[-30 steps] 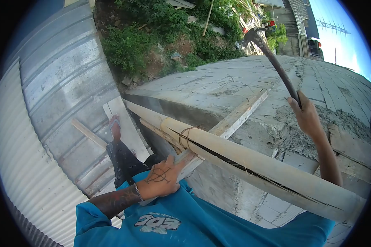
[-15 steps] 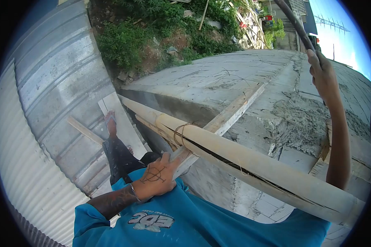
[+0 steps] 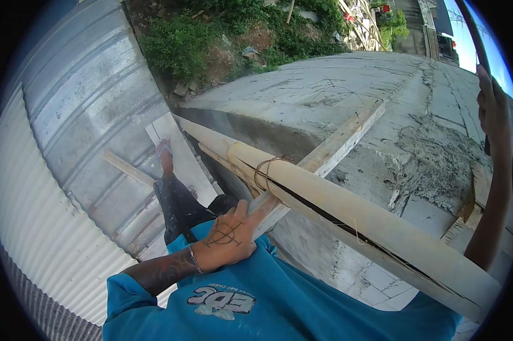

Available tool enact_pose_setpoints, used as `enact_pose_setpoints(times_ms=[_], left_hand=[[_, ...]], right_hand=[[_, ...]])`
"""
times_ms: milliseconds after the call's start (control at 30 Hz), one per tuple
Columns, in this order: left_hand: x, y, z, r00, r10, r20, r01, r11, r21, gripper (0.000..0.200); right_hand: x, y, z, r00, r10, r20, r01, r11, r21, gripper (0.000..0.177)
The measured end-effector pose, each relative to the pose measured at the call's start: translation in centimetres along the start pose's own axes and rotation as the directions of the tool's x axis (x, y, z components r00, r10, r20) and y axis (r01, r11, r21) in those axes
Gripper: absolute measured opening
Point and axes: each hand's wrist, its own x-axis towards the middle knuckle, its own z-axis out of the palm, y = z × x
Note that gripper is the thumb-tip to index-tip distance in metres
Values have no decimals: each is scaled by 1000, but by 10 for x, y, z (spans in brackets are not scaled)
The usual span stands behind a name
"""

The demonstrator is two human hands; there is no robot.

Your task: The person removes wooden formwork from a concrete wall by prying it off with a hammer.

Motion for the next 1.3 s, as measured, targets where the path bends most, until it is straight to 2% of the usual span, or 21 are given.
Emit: enact_pose_setpoints(times_ms=[100,167,233,267,300,333,400,500,533,633,700,767,800,867,967,1033,1067,1200,1233,1267,1300], left_hand=[[2,-1,-3,999,23,-24,-23,1000,1,93],[2,-1,-6,1000,0,21,1,1000,-23,85],[1,-3,-4,1000,14,17,-13,1000,-27,78],[1,-4,-3,1000,18,0,-18,1000,-22,75],[-5,-4,0,1000,20,7,-20,1000,-11,73],[-13,-3,2,999,27,38,-27,1000,5,72],[10,-12,-8,997,37,-62,-34,999,41,74],[1,-4,2,1000,13,-6,-13,999,44,82],[-1,-3,3,1000,5,-1,-5,999,43,83],[3,-4,1,1000,-6,11,5,999,52,87],[3,-5,1,1000,-7,18,6,999,50,89],[3,-2,-5,999,-17,34,16,1000,15,84],[1,-1,-6,999,-22,42,22,1000,7,82],[-12,-1,-1,997,-12,82,10,999,31,82],[-3,-2,-7,1000,-19,22,19,1000,14,81],[2,-7,-1,999,28,21,-29,998,62,86],[1,-7,0,999,27,20,-28,998,57,83],[3,-7,0,1000,13,20,-14,999,53,76],[3,-7,0,1000,12,20,-13,999,52,74],[3,-8,-2,1000,12,18,-13,999,37,74],[5,-8,-5,1000,13,4,-13,999,30,73]], right_hand=[[-2,-32,-24,978,-125,-169,180,914,364,41],[2,17,6,954,-229,-194,295,836,462,29],[-54,31,60,993,-107,-54,120,919,376,36],[-80,50,79,951,-178,252,215,969,-124,36],[-90,106,96,713,-63,699,471,782,-410,36],[-95,91,94,733,51,678,349,828,-439,37],[-46,71,41,763,-36,645,373,840,-394,35],[-22,3,-13,983,127,133,-93,967,-235,40],[-20,-22,-30,1000,-7,6,8,999,-41,46],[-1,-42,-38,942,3,-334,150,890,431,52],[5,-4,-13,933,-73,-353,269,794,545,43],[-55,42,56,995,-96,-26,98,990,102,36],[-76,89,76,871,-333,361,443,850,-284,34],[-116,52,59,787,125,603,248,832,-496,34],[-31,46,-3,846,165,508,108,879,-465,37],[6,59,-31,973,-229,-30,222,962,-157,37],[10,13,-46,998,-13,-67,24,987,157,32],[4,10,1,879,-171,-446,373,830,416,35],[-16,21,26,897,-195,-397,348,864,363,38],[-60,30,55,993,-18,-117,50,960,277,35],[-88,68,77,956,-158,248,215,951,-221,30]])
